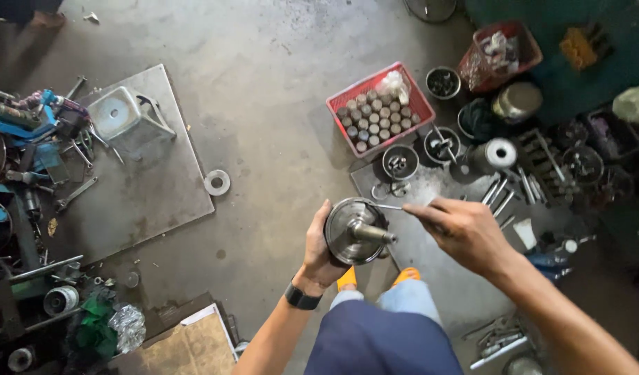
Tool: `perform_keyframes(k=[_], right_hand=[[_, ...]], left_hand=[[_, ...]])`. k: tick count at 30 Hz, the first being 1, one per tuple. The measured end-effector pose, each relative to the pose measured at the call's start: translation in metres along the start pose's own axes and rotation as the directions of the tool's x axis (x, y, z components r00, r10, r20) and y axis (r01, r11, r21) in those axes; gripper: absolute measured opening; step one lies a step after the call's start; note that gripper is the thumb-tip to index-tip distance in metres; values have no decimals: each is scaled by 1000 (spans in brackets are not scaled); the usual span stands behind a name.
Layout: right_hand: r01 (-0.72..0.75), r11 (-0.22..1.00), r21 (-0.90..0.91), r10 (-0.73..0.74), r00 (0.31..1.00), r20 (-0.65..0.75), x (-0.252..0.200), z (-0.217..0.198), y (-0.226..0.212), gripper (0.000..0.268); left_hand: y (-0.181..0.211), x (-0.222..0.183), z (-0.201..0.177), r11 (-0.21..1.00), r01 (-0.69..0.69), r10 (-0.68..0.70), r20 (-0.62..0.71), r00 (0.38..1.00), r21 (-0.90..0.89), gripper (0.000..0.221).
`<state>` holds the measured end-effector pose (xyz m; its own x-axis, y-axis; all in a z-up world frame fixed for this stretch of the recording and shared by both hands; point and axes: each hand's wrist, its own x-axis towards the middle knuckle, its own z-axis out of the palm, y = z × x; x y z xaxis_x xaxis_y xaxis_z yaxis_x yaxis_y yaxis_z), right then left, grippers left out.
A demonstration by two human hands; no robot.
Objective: Cleaning and inspecting motorcycle engine crankshaft components using a cloth and tools.
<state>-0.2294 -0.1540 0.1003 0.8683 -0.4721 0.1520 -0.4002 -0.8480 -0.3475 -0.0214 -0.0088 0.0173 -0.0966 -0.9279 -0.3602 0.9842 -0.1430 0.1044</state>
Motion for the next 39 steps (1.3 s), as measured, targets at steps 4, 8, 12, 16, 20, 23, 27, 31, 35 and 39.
perform_keyframes(k=[4, 8, 12, 16, 20, 23, 27, 31, 35, 39], right_hand=[[154, 966, 208, -145, 988, -56, 38, -7, 13, 44], [99, 981, 167, -96, 995, -24, 69, -8, 55, 37], [-151, 897, 416, 165, 986, 4, 80, 13, 116, 26], [-351, 436, 829, 465, 876, 126, 105, 43, 161, 25], [-366, 334, 869, 519, 841, 154, 168, 82, 195, 24], [-335, 296, 894, 533, 835, 137, 242, 104, 212, 22], [-287, 375, 881, 617, 787, -6, 385, 111, 195, 26], [-273, 685, 675, 546, 806, -229, 555, 153, 175, 16], [-286, 440, 851, 646, 759, -79, 700, 186, 198, 14], [-373, 480, 794, 652, 757, -38, 788, 185, 238, 16]], left_hand=[[8, 31, 6, 994, 95, -93, -42, 995, 48, 68], [28, 70, 27, 986, 147, -149, 11, 989, 78, 68], [56, 122, 34, 996, 90, -90, -5, 996, -24, 67], [97, 163, 58, 994, -106, 106, -5, 994, -35, 69], [163, 200, 74, 991, -125, 122, -47, 991, -45, 71], [217, 230, 64, 979, -202, 201, -41, 979, -25, 76], [311, 281, 47, 970, -241, 241, -12, 970, 6, 76], [441, 365, 1, 919, -337, 351, -36, 936, 203, 72], [580, 452, -1, 932, -299, 326, -111, 939, 207, 63], [670, 508, 47, 930, -229, 272, -119, 955, 287, 64]])
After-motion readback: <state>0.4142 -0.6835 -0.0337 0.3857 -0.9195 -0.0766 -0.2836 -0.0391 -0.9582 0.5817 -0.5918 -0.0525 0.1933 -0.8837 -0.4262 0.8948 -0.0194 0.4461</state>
